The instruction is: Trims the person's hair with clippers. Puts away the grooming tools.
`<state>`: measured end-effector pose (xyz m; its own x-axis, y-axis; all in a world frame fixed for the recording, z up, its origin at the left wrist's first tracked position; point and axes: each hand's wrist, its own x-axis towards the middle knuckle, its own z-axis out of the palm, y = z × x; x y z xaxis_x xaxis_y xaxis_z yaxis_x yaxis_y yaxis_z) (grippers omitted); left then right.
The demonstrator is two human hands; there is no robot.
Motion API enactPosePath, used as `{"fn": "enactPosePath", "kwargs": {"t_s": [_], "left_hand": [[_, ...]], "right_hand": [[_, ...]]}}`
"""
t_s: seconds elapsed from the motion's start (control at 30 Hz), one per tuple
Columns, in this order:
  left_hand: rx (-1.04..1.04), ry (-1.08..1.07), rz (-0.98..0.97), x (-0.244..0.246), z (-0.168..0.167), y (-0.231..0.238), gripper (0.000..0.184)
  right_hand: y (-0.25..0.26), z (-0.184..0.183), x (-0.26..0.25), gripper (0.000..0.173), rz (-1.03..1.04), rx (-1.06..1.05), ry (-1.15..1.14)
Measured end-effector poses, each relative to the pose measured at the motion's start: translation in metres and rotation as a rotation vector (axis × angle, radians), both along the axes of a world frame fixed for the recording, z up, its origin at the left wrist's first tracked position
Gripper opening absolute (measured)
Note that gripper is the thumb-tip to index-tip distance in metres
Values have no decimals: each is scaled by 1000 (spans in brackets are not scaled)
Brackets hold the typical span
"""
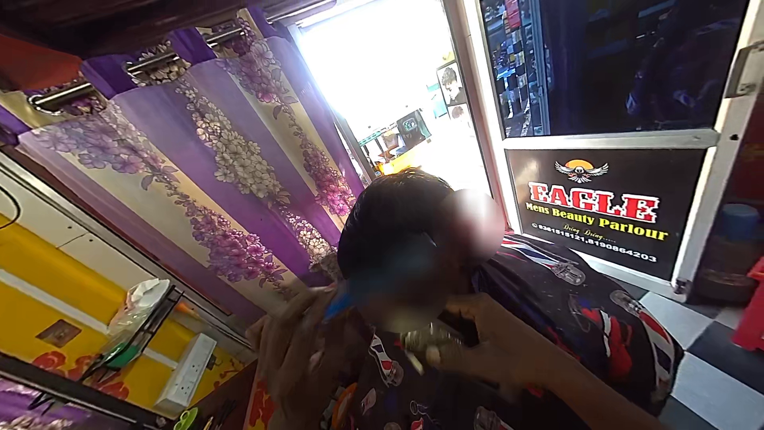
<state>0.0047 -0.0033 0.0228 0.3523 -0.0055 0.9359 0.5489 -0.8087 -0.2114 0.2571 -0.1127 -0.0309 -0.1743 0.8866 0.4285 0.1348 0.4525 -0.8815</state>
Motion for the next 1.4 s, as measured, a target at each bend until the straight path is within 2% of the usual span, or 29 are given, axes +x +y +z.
{"fn": "enactPosePath", "kwargs": {"t_s": [0.13,0.33,0.57,0.67,0.77,0.87,0.97,1.1,1.2,1.3,1.4], "left_hand": [[-97,-96,-45,11,8,-14,25],[-231,95,68,23,3,-7,31],[-188,180,115,38,-11,-13,26],[-101,219,66,38,-22,-15,25],[-46,131,24,32,-26,-16,22],[-177,-11,24,33,-17,-12,28],[-281,25,41,34,-20,-9,29],[-274,77,49,39,-36,-12,26],[-373,55,-14,38,-43,-10,29],[-482,3,-92,37,-40,-7,33],[-362,-83,-46,39,-34,-3,33]], "right_hand": [[-14,-16,6,50,105,99,-124],[-25,-31,22,53,22,26,-149],[-32,-44,38,55,-24,30,-161],[-37,-48,44,52,-1,53,-178],[-40,-50,52,51,34,98,-206],[-43,-47,57,53,13,121,-232],[-44,-44,62,55,-10,121,-245],[-48,-36,76,56,-48,149,-247],[-53,-22,88,57,-131,171,-259],[-54,-2,93,53,-343,195,-329],[-49,15,90,53,-647,244,-487]]}}
